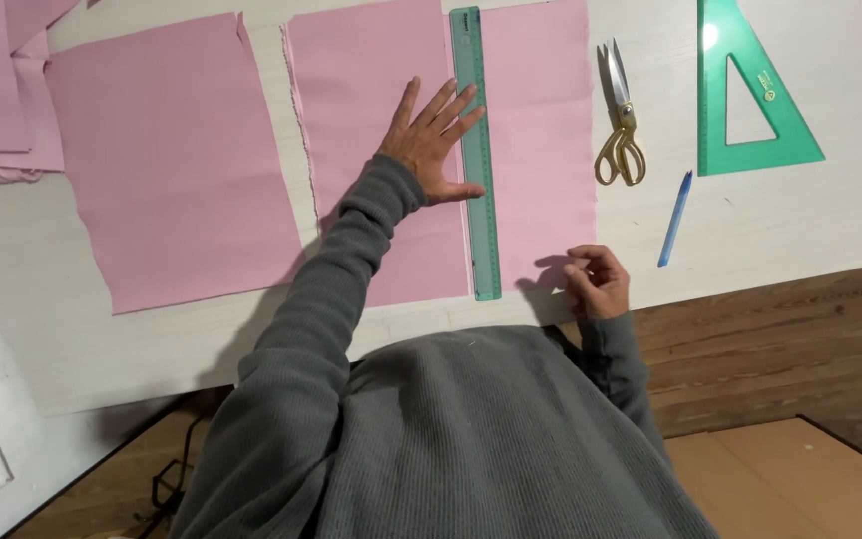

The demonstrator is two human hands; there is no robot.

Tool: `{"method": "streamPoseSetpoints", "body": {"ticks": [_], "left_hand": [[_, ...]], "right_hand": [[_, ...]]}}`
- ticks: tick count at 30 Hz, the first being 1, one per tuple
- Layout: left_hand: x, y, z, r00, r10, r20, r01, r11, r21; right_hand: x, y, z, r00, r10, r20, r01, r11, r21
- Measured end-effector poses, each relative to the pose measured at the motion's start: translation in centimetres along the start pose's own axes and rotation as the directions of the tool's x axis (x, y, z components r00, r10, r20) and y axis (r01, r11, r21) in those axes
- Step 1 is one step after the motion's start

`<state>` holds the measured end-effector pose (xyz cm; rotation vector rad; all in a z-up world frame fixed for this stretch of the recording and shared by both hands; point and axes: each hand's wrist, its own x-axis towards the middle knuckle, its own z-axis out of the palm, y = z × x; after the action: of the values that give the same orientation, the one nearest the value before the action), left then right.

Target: Measuring and cutting pink leather material into pieces using a ruler, pen, and scissors.

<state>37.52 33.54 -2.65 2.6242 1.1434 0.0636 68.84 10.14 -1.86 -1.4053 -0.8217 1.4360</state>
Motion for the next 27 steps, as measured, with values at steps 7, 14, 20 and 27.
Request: {"method": "streamPoseSetpoints", "body": {"ticks": [7, 14, 20, 27], "left_hand": [[0.0, 0.0, 0.3, 1.0, 0.008, -0.006, -0.008, 1.0, 0.004], [-0.3, 0.4, -1.1, 1.0, 0.001, -0.003, -0.001, 1.0, 0.006], [-0.5, 0.7, -1.5, 1.0, -0.008, -0.005, 0.008, 0.999, 0.038], [-0.5, 0.8, -1.9, 1.0, -0.014, -0.021, 0.015, 0.998, 0.06]], "right_hand": [[-0.8, -0.2, 0.0, 0.993, 0.012, -0.119, -0.015, 0.999, -0.029], [-0.4, 1.8, 0.0, 0.999, -0.05, 0.002, 0.05, 0.978, -0.204], [-0.1, 2.2, -0.3, 0.995, -0.083, 0.06, 0.094, 0.971, -0.219], [0.4, -2.4, 5.7, 0.991, -0.095, 0.097, 0.135, 0.729, -0.671]]}}
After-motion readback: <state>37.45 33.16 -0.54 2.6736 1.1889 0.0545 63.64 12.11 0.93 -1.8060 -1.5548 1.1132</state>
